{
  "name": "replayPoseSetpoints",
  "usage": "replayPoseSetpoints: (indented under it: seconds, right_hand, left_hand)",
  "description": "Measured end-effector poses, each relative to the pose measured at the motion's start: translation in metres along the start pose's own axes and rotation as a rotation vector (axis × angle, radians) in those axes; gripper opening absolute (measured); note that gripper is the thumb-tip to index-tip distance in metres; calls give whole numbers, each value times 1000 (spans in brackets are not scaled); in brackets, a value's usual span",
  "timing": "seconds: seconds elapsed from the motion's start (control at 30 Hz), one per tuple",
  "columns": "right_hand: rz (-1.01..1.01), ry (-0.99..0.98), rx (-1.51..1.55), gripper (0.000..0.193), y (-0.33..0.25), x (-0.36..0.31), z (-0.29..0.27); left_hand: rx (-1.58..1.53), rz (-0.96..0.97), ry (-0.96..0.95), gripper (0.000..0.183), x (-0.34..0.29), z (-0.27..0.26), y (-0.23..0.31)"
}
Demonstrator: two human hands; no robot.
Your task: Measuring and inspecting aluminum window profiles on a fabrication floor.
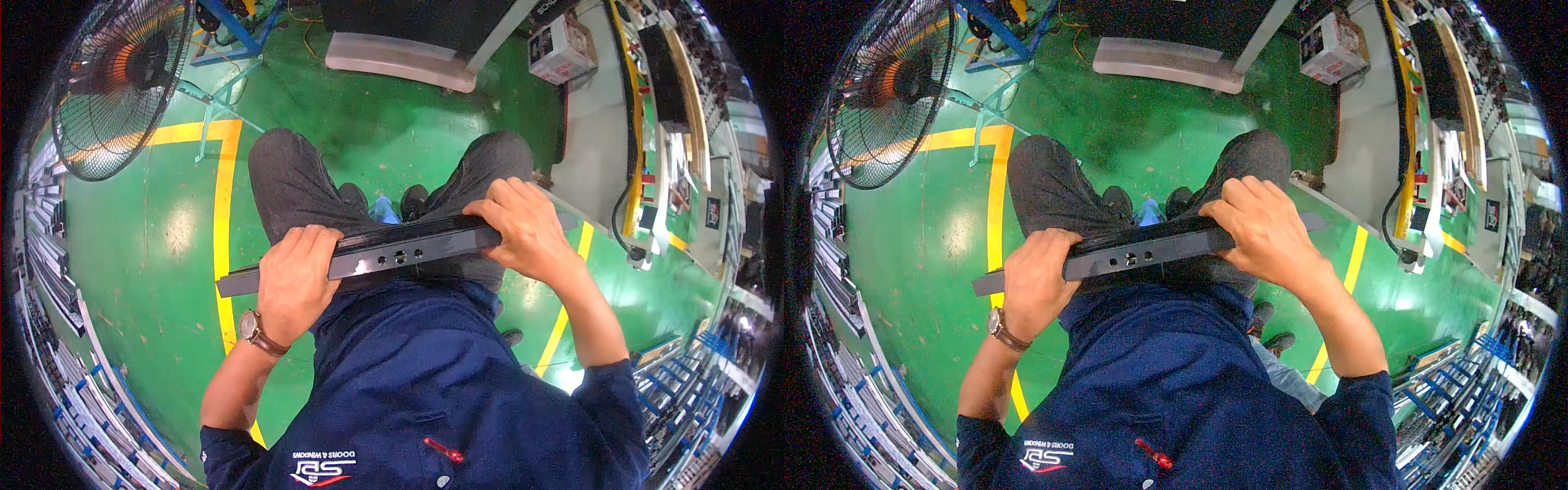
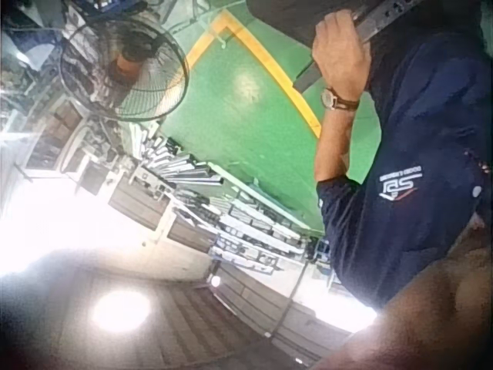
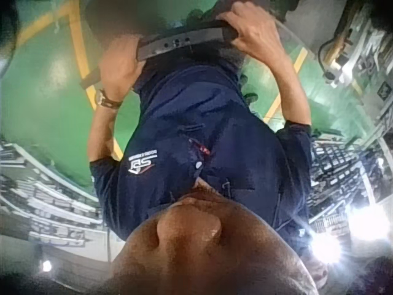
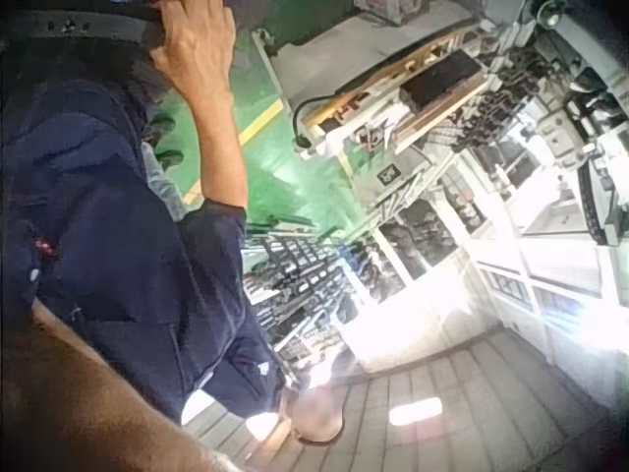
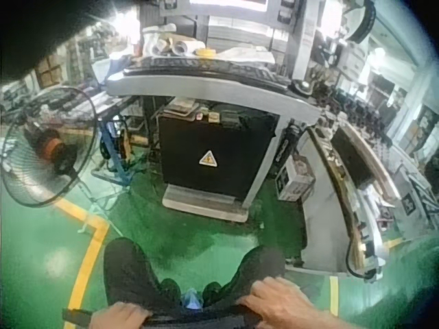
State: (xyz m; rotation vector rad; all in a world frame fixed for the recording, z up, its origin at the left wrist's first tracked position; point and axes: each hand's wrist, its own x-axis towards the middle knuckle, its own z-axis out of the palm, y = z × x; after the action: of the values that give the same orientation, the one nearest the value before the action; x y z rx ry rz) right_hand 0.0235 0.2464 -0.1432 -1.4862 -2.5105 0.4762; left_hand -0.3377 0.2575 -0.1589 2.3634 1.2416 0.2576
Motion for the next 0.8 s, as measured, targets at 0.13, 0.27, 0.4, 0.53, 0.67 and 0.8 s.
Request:
replayPoseSetpoints:
  seconds: [0.13, 0.27, 0.4, 0.53, 0.67, 0.8]
  right_hand:
    - [5, -5, 1, 59, 0, 1, 0]
    - [-5, 7, 5, 58, 3, 1, 1]
    - [-11, 10, 31, 58, 5, 0, 1]
    - [-18, 7, 31, 58, 8, -2, 3]
    - [-16, 3, 43, 58, 8, -1, 4]
    - [-19, 16, 45, 58, 10, -2, 8]
  left_hand:
    - [-3, 8, 4, 64, 0, 4, -2]
    - [6, -14, -2, 65, 0, 4, -1]
    - [16, -5, 9, 65, 2, 8, -2]
    - [12, -11, 6, 64, 2, 12, -4]
    - [26, 6, 7, 63, 3, 12, -5]
    - [31, 2, 10, 63, 2, 16, -7]
